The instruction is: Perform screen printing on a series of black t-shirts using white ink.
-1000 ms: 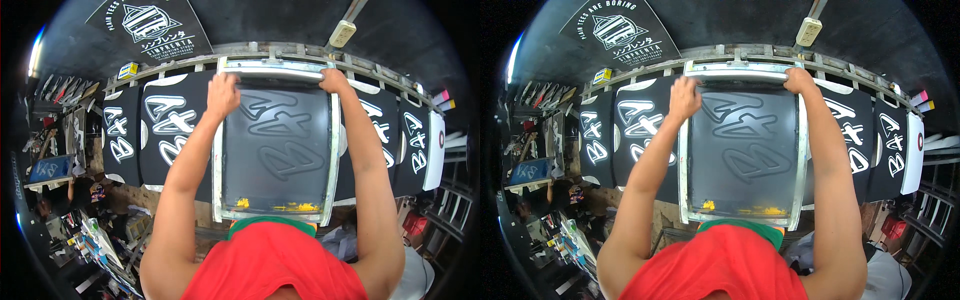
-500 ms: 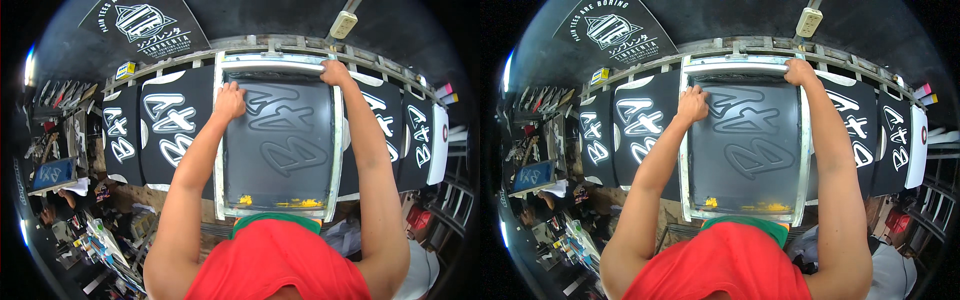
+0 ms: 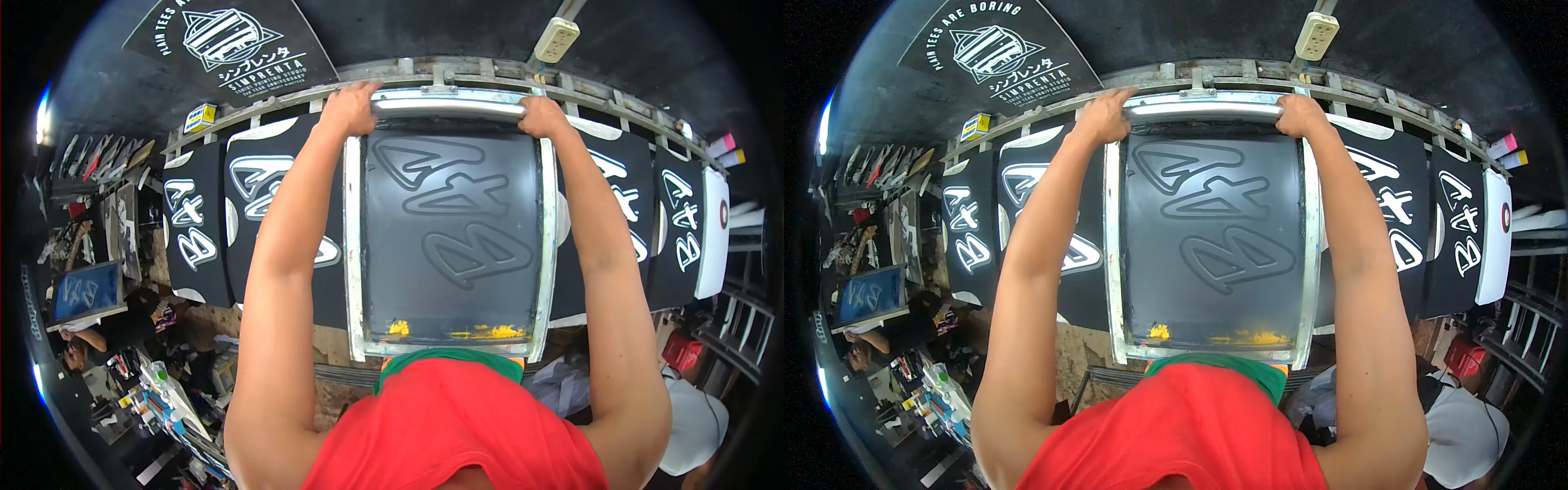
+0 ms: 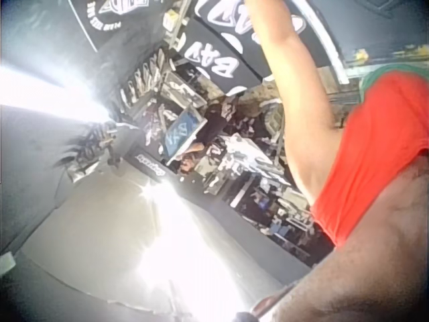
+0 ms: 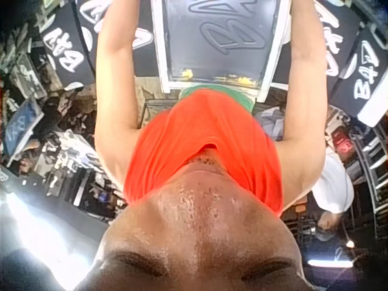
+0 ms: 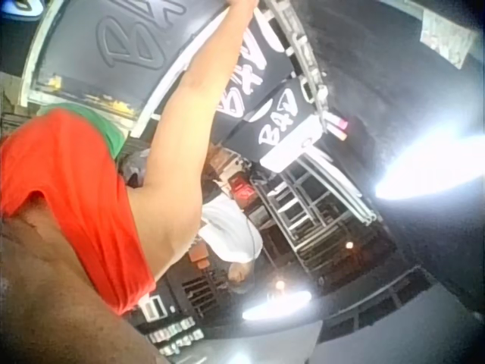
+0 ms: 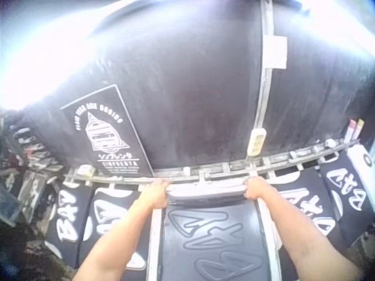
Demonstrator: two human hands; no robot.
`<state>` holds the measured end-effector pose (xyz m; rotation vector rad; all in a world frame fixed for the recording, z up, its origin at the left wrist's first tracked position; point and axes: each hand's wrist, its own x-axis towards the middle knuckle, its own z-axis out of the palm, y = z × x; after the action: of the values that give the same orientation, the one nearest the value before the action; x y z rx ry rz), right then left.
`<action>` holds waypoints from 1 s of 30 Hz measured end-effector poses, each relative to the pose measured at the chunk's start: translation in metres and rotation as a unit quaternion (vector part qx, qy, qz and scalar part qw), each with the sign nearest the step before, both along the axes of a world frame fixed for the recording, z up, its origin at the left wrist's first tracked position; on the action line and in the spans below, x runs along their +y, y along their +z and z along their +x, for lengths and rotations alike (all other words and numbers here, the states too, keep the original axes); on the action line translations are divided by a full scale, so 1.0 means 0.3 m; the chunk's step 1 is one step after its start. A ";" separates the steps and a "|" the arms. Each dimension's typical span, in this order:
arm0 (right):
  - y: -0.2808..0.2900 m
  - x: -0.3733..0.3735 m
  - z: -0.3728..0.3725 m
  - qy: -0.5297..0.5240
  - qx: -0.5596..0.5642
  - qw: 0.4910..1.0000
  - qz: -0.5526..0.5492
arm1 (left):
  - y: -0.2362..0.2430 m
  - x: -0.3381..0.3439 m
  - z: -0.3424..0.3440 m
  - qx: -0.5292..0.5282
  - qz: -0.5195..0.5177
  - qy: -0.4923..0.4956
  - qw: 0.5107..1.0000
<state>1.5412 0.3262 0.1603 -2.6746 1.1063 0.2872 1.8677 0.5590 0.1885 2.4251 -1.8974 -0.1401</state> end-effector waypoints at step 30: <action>0.158 1.238 -0.894 -0.204 -0.335 0.911 -0.126 | 0.132 1.196 -0.679 0.186 0.066 0.011 0.980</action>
<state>1.2729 0.6977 0.2077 -2.3228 1.4568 -0.8322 1.6640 0.9179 0.2281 2.2896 -1.7408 -0.6859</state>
